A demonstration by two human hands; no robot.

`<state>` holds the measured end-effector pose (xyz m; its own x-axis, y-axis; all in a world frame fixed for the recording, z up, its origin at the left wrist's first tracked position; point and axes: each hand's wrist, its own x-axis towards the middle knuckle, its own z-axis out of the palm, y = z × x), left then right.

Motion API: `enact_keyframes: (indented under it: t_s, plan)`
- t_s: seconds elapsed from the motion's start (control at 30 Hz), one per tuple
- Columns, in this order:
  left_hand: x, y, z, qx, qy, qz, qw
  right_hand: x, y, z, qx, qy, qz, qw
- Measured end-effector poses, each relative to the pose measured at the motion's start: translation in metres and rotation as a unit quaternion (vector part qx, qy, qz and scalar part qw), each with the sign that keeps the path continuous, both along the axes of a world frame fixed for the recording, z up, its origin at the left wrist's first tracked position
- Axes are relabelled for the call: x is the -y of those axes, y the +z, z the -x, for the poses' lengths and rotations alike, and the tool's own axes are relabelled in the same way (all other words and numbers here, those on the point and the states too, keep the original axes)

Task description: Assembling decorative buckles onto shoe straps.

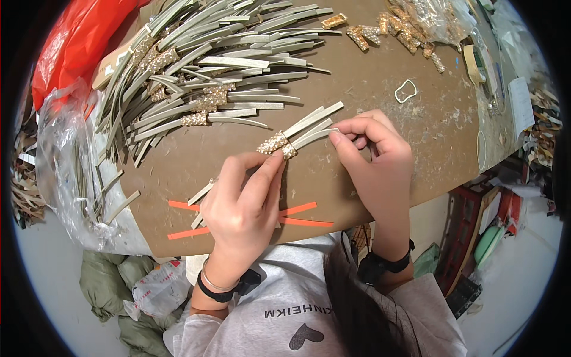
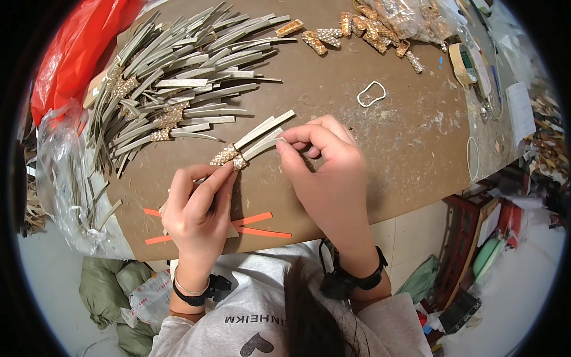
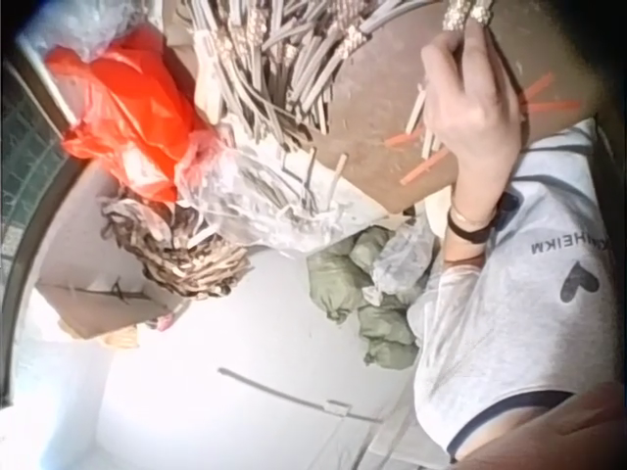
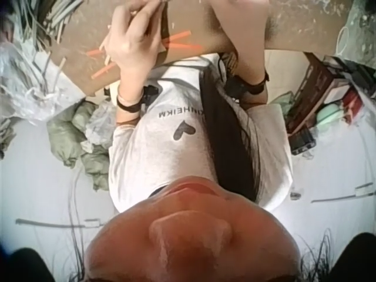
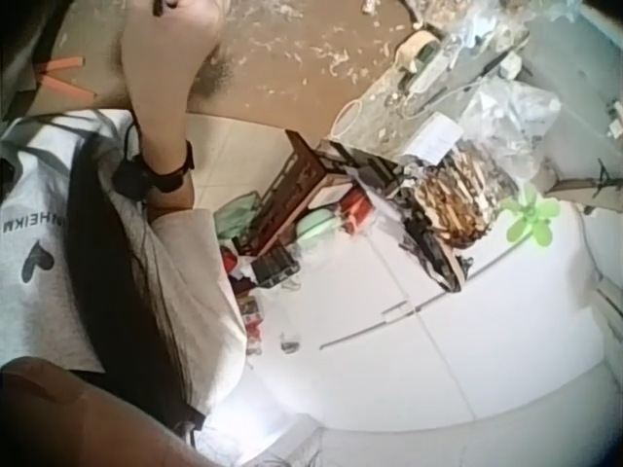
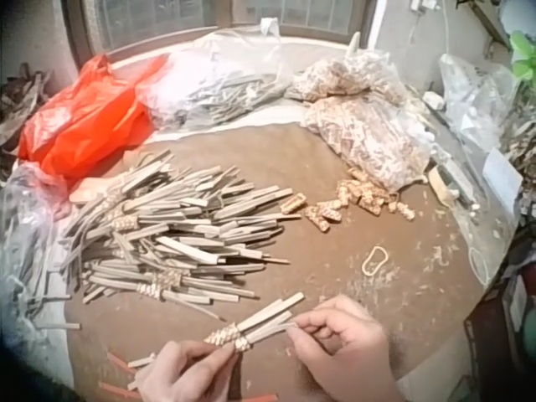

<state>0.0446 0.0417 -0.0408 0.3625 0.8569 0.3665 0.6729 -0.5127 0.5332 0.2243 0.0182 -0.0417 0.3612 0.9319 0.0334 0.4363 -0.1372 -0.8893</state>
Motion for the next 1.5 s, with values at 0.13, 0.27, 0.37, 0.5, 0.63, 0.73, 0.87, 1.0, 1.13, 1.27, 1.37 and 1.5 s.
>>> enact_keyframes:
  t_s: [0.13, 0.27, 0.37, 0.5, 0.63, 0.73, 0.87, 1.0, 1.13, 1.27, 1.37, 1.5]
  plan:
    - [-0.001, 0.001, -0.002, 0.002, 0.003, 0.005, 1.0, -0.004, -0.003, 0.004, 0.04, -0.073, -0.029, 0.996]
    - [-0.001, 0.001, -0.002, 0.004, 0.006, 0.005, 1.0, -0.007, 0.001, -0.002, 0.027, -0.116, -0.017, 0.993]
    - [0.001, 0.001, -0.002, 0.011, 0.009, 0.005, 1.0, -0.006, 0.005, -0.004, 0.023, -0.092, -0.003, 0.995]
    - [0.001, 0.001, -0.003, 0.015, 0.007, 0.014, 1.0, -0.004, 0.004, -0.007, 0.014, -0.081, 0.013, 0.997]
    - [0.002, 0.001, 0.0, 0.016, 0.011, 0.014, 1.0, -0.005, 0.007, -0.006, -0.01, -0.071, 0.021, 0.997]
    - [0.0, 0.0, 0.002, 0.014, 0.008, 0.008, 1.0, -0.004, 0.001, -0.007, -0.049, -0.087, 0.005, 0.995]
    - [0.0, 0.008, 0.003, 0.041, -0.004, 0.032, 0.999, 0.004, -0.001, -0.01, -0.044, -0.092, -0.082, 0.991]
    - [0.009, 0.021, 0.009, 0.13, 0.012, 0.044, 0.991, 0.049, 0.024, 0.002, -0.165, -0.063, -0.098, 0.979]
    - [0.02, 0.031, 0.015, 0.172, -0.023, 0.03, 0.984, 0.049, 0.033, 0.025, -0.43, 0.088, 0.03, 0.898]
    - [0.029, 0.038, 0.018, 0.175, -0.042, 0.012, 0.984, 0.04, 0.032, 0.036, -0.545, 0.099, 0.01, 0.833]
    - [0.032, 0.042, 0.022, 0.176, -0.046, -0.006, 0.983, 0.042, 0.032, 0.038, -0.574, 0.098, 0.004, 0.813]
    - [0.039, 0.043, 0.026, 0.186, -0.053, -0.01, 0.981, 0.044, 0.024, 0.044, -0.558, 0.121, -0.058, 0.819]
